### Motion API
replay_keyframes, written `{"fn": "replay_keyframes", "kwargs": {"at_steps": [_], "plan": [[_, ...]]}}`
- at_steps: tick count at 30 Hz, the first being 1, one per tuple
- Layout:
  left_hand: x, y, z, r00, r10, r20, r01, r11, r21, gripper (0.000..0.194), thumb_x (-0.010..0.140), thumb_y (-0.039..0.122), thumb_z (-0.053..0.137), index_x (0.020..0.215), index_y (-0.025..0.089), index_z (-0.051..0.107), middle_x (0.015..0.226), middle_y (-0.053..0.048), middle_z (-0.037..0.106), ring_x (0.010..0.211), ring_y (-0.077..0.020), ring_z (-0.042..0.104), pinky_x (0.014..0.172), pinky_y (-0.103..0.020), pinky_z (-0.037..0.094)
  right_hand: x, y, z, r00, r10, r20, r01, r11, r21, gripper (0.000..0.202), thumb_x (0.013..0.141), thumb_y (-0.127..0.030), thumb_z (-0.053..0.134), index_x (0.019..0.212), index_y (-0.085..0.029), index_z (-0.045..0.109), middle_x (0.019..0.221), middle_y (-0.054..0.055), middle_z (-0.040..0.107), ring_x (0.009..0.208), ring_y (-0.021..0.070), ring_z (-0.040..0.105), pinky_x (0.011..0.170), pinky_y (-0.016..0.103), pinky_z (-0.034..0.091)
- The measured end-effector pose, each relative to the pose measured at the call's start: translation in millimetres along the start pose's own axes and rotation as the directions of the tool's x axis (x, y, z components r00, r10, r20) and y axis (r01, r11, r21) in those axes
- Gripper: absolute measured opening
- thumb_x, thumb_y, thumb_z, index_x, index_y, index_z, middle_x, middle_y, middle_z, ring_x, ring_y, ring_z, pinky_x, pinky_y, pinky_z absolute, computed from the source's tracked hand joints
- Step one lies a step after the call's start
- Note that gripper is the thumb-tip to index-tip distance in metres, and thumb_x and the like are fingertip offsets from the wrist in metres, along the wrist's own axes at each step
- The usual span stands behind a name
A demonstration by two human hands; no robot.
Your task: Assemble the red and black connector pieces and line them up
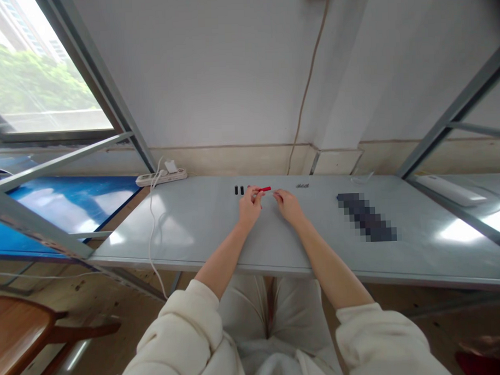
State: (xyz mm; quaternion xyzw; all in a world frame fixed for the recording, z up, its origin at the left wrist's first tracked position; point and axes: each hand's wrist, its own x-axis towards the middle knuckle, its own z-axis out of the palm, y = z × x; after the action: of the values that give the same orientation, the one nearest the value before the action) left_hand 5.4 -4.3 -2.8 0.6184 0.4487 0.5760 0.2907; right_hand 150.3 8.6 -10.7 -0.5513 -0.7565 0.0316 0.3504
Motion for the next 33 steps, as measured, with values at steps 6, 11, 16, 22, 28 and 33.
{"fn": "replay_keyframes", "kwargs": {"at_steps": [6, 11, 16, 22, 28, 33], "plan": [[1, 4, -3.6, 1.000, -0.021, 0.001, 0.021, 1.000, 0.015, 0.025, 0.079, 0.036, 0.043, 0.093, 0.016, 0.048, 0.083, -0.004, 0.064, 0.038, -0.0023, 0.044, 0.041, -0.017, 0.037, 1, 4, -3, 0.999, -0.037, -0.016, 0.038, 0.999, 0.038, 0.029, 0.084, -0.027, 0.035, 0.096, -0.015, 0.058, 0.091, 0.010, 0.061, 0.086, 0.0191, 0.054, 0.076, 0.032, 0.040], [5, -9, 1.0, 0.999, -0.041, 0.020, 0.042, 0.997, -0.067, 0.026, 0.076, 0.036, 0.047, 0.091, 0.015, 0.050, 0.082, -0.005, 0.063, 0.044, -0.0042, 0.049, 0.039, -0.017, 0.037, 1, 7, -5, 0.999, -0.044, -0.023, 0.045, 0.998, 0.044, 0.030, 0.084, -0.027, 0.035, 0.098, -0.015, 0.059, 0.095, 0.010, 0.061, 0.088, 0.0188, 0.054, 0.079, 0.033, 0.040], [9, -17, 2.1, 0.997, -0.058, 0.048, 0.064, 0.988, -0.138, 0.024, 0.075, 0.034, 0.048, 0.089, 0.014, 0.050, 0.077, -0.004, 0.063, 0.043, -0.0047, 0.049, 0.038, -0.017, 0.038, 1, 9, -5, 0.997, -0.062, -0.038, 0.064, 0.997, 0.046, 0.030, 0.084, -0.028, 0.037, 0.098, -0.014, 0.060, 0.094, 0.011, 0.062, 0.088, 0.0183, 0.055, 0.078, 0.031, 0.041], [9, -12, -0.6, 0.992, -0.060, 0.112, 0.074, 0.989, -0.130, 0.022, 0.075, 0.033, 0.048, 0.087, 0.014, 0.050, 0.073, -0.003, 0.062, 0.037, -0.0027, 0.043, 0.038, -0.018, 0.039, 2, 10, -6, 0.997, -0.077, -0.021, 0.077, 0.997, 0.032, 0.029, 0.084, -0.027, 0.037, 0.097, -0.015, 0.060, 0.094, 0.010, 0.061, 0.088, 0.0178, 0.055, 0.079, 0.030, 0.040], [4, -9, 0.2, 0.989, -0.030, 0.147, 0.033, 0.999, -0.015, 0.025, 0.074, 0.035, 0.050, 0.089, 0.015, 0.053, 0.073, -0.002, 0.063, 0.039, -0.0033, 0.045, 0.041, -0.017, 0.040, -1, 2, -8, 0.998, -0.048, 0.045, 0.050, 0.998, -0.047, 0.029, 0.083, -0.024, 0.037, 0.102, -0.016, 0.058, 0.091, 0.010, 0.060, 0.083, 0.0178, 0.055, 0.074, 0.031, 0.041], [0, -10, 2.3, 0.983, 0.007, 0.184, -0.027, 0.994, 0.103, 0.025, 0.075, 0.036, 0.049, 0.090, 0.017, 0.054, 0.075, -0.001, 0.063, 0.039, -0.0025, 0.045, 0.045, -0.017, 0.039, -3, -9, -3, 0.997, -0.047, 0.060, 0.047, 0.999, 0.005, 0.033, 0.081, -0.023, 0.041, 0.112, -0.013, 0.045, 0.089, 0.010, 0.059, 0.075, 0.0159, 0.055, 0.070, 0.029, 0.042]]}}
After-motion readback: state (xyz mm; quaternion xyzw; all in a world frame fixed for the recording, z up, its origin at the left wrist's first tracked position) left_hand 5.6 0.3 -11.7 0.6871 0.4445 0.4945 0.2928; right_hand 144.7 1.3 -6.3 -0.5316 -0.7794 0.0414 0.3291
